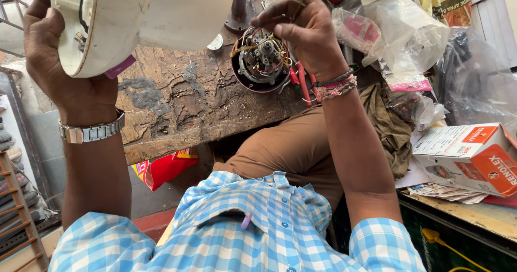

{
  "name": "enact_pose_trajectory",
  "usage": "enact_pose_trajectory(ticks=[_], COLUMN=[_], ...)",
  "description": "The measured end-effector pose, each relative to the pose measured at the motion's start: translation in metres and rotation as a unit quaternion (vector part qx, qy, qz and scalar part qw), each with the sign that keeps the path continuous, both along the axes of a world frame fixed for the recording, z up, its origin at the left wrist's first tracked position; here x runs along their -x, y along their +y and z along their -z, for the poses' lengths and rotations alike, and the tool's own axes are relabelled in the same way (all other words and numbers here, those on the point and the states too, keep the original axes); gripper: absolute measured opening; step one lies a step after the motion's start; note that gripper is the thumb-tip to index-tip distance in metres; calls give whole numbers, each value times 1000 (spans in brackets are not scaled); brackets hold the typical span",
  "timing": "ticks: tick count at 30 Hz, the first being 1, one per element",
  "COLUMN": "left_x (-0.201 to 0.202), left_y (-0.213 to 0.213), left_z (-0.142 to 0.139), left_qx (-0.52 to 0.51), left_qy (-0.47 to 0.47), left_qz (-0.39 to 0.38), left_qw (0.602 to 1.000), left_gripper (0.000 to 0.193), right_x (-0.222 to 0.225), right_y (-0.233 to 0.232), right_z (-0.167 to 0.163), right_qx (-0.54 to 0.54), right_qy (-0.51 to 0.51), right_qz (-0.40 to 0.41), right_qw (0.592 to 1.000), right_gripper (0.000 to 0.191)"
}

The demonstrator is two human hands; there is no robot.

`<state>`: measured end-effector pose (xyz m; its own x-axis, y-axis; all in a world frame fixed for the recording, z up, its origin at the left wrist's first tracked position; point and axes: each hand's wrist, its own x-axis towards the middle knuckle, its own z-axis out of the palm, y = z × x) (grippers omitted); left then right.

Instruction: The person applies lubricant to a ceiling fan motor, then uses pliers and a screwdriver to adjust wires and components inside the fan housing. The person handles the motor, housing, and tools throughout the clip.

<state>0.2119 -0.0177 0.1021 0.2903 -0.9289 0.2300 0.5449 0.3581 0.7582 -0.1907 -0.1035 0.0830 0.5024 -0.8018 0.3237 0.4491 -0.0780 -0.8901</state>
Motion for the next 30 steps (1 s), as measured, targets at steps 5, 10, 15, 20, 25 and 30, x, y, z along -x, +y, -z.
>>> enact_pose_trajectory(ticks=[5, 10, 15, 20, 25, 30], left_x=[6, 8, 11, 11, 5, 2], left_y=[-3, -9, -11, -11, -7, -6], left_z=[-6, -7, -9, -11, -4, -1], left_qx=[-8, -13, -24, -25, -24, -25], left_qy=[-3, 36, 51, 59, 44, 50], left_qz=[-2, -7, -15, -5, -16, 0], left_qw=[1000, 999, 998, 998, 999, 998], left_gripper=[38, 39, 38, 36, 37, 37], right_x=[-11, -34, -68, -74, -57, -38], right_y=[18, 30, 28, 8, -7, -13], right_z=[-31, -40, -28, -15, 1, 5], right_qx=[78, 288, 403, 475, 352, 83], right_qy=[182, 467, 601, 673, 592, 374], right_qz=[-25, 66, 133, 133, 161, 117], right_qw=[980, 833, 677, 551, 707, 916], right_gripper=[79, 88, 68, 30, 14, 12])
